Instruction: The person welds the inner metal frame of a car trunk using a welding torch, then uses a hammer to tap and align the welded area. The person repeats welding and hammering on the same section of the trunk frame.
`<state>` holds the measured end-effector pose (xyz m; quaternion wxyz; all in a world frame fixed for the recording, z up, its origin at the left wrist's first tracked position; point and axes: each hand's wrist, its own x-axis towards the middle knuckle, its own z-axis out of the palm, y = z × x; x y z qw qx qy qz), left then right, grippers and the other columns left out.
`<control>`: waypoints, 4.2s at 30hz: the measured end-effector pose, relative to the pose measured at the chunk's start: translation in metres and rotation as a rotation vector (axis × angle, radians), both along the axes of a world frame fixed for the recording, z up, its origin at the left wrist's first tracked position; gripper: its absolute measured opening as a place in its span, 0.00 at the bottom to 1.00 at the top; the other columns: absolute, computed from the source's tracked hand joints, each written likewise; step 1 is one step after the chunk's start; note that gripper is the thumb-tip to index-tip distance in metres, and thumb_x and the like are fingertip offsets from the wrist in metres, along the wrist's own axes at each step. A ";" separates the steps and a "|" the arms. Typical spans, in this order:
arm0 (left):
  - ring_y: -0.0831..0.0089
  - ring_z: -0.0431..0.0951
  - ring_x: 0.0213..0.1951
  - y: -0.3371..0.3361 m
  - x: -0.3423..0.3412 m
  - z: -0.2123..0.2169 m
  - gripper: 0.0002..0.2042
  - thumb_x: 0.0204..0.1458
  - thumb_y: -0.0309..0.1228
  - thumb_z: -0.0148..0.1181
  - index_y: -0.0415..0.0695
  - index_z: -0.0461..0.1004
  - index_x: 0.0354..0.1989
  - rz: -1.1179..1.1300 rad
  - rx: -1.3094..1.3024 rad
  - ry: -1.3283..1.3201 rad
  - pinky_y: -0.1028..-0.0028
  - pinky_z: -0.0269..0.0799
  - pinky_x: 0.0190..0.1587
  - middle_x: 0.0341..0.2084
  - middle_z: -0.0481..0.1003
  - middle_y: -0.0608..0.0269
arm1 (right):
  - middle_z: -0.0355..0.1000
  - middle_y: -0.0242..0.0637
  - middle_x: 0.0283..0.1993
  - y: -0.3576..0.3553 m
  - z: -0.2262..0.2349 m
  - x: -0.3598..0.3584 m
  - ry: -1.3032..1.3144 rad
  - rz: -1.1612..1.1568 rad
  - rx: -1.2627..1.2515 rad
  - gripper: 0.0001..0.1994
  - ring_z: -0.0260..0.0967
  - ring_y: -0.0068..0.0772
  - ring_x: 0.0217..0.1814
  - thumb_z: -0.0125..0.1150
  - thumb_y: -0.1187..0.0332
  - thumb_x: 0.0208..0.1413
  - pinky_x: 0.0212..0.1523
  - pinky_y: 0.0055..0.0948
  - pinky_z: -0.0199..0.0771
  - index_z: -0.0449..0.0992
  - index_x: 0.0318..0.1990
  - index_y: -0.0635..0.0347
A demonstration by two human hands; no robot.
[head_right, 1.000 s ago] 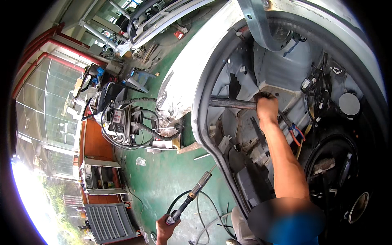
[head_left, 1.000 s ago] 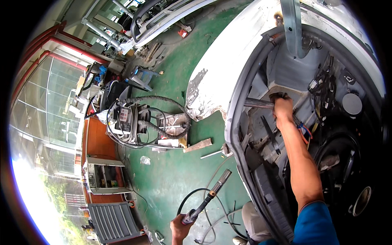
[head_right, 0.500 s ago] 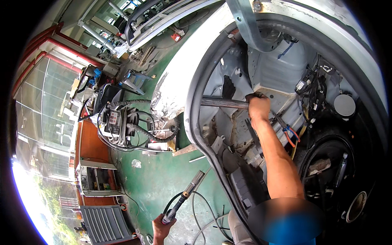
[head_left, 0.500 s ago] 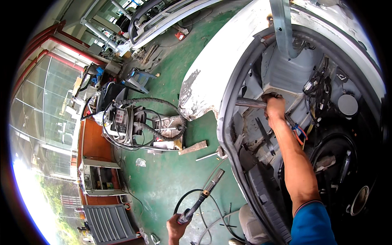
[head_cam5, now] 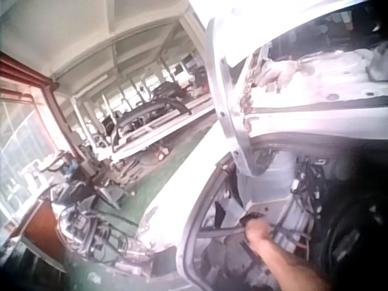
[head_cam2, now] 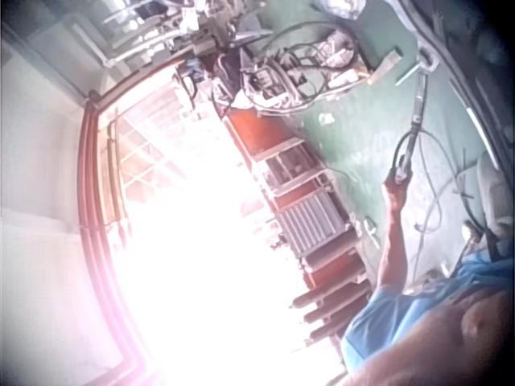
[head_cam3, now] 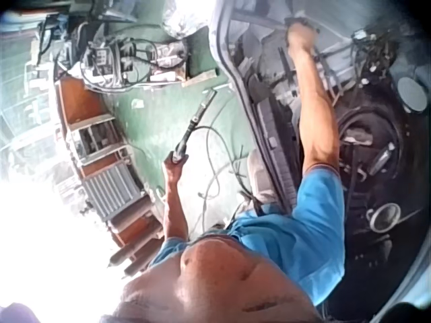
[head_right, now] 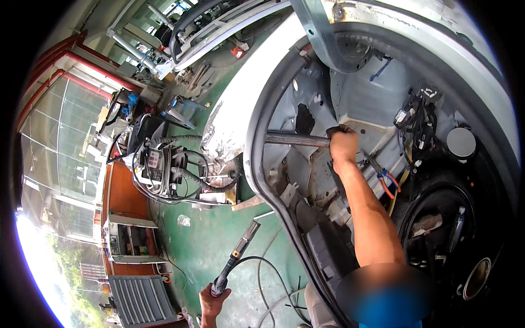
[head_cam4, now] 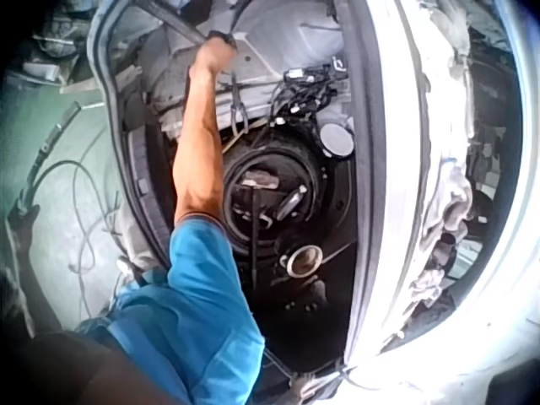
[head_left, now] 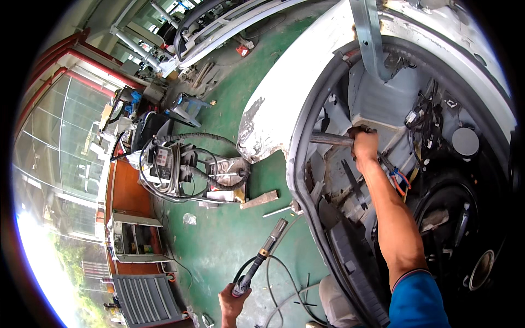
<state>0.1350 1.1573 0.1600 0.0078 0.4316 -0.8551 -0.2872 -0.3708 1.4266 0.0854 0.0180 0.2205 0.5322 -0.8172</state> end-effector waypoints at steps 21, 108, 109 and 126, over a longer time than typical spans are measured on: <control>0.84 0.72 0.29 -0.004 0.000 -0.002 0.15 0.43 0.30 0.79 0.35 0.80 0.32 0.089 0.047 0.108 0.75 0.72 0.34 0.24 0.79 0.68 | 0.63 0.31 0.17 -0.001 -0.013 -0.005 -0.001 0.006 -0.003 0.04 0.55 0.27 0.13 0.59 0.74 0.50 0.15 0.33 0.50 0.74 0.25 0.62; 0.81 0.65 0.27 0.121 -0.121 0.140 0.21 0.46 0.29 0.70 0.43 0.74 0.51 -0.198 0.544 0.324 0.74 0.67 0.31 0.24 0.69 0.72 | 0.69 0.35 0.39 0.008 -0.029 -0.014 0.071 -0.029 0.078 0.11 0.62 0.31 0.36 0.57 0.75 0.55 0.38 0.32 0.59 0.74 0.46 0.58; 0.81 0.65 0.27 0.121 -0.122 0.141 0.22 0.46 0.29 0.70 0.43 0.74 0.51 -0.185 0.550 0.315 0.74 0.68 0.32 0.24 0.69 0.72 | 0.69 0.34 0.36 0.005 -0.038 -0.016 -0.012 -0.017 0.039 0.08 0.61 0.30 0.31 0.57 0.73 0.56 0.32 0.31 0.58 0.74 0.43 0.56; 0.80 0.67 0.26 0.121 -0.126 0.140 0.15 0.46 0.28 0.71 0.44 0.72 0.41 -0.175 0.498 0.391 0.73 0.69 0.31 0.22 0.70 0.72 | 0.66 0.28 0.22 0.000 -0.018 -0.009 0.031 -0.047 0.032 0.02 0.58 0.26 0.14 0.57 0.75 0.51 0.13 0.30 0.52 0.74 0.29 0.56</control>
